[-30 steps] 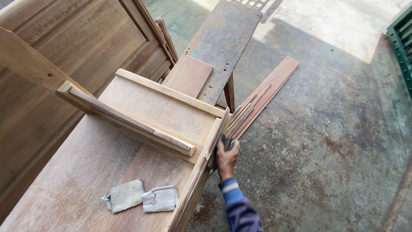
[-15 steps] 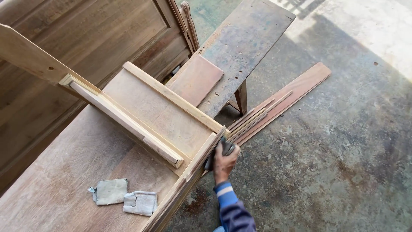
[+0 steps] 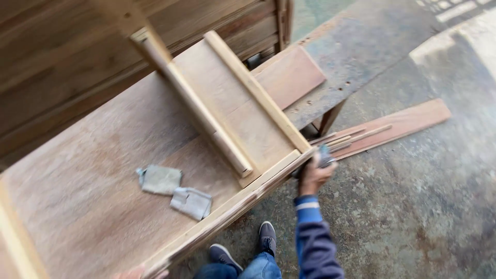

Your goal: Sand a piece of wooden furniture using sandpaper.

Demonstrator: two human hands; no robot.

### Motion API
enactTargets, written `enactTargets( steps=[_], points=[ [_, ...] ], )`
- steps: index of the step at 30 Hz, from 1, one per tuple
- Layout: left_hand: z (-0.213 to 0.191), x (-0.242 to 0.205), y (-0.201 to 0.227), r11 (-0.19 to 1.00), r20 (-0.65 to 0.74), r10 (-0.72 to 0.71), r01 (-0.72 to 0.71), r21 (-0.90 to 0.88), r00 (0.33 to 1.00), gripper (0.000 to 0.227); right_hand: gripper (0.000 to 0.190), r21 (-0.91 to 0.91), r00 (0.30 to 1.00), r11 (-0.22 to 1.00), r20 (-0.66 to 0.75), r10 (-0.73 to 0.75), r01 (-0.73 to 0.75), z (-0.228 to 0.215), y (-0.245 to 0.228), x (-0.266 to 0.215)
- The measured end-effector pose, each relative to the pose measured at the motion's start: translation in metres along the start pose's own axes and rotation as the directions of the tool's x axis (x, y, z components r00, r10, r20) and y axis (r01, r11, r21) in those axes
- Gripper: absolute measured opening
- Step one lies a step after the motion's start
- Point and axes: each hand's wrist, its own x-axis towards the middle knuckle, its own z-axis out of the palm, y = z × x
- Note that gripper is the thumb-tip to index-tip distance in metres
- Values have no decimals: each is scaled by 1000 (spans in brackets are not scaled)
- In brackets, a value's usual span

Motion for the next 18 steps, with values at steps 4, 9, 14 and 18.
enactTargets(
  steps=[4, 9, 14, 18],
  points=[
    [-230, 173, 152, 985, -109, 32, -49, -162, 993, 53, 46, 446, 972, 884, -109, 210, -141, -48, -91, 14],
    [-254, 174, 154, 944, -233, 25, -100, -315, 972, 57, 26, 620, 924, 755, 378, -48, -214, -117, -88, -85],
    [-261, 152, 178, 937, -445, -49, -114, -331, 894, 59, 39, 396, 770, 784, 619, 157, -479, -95, -175, -269],
    [-244, 126, 238, 720, -284, -184, -68, -691, 941, 97, 35, 128, 449, 726, 853, 267, -676, -72, -202, -331]
  ],
)
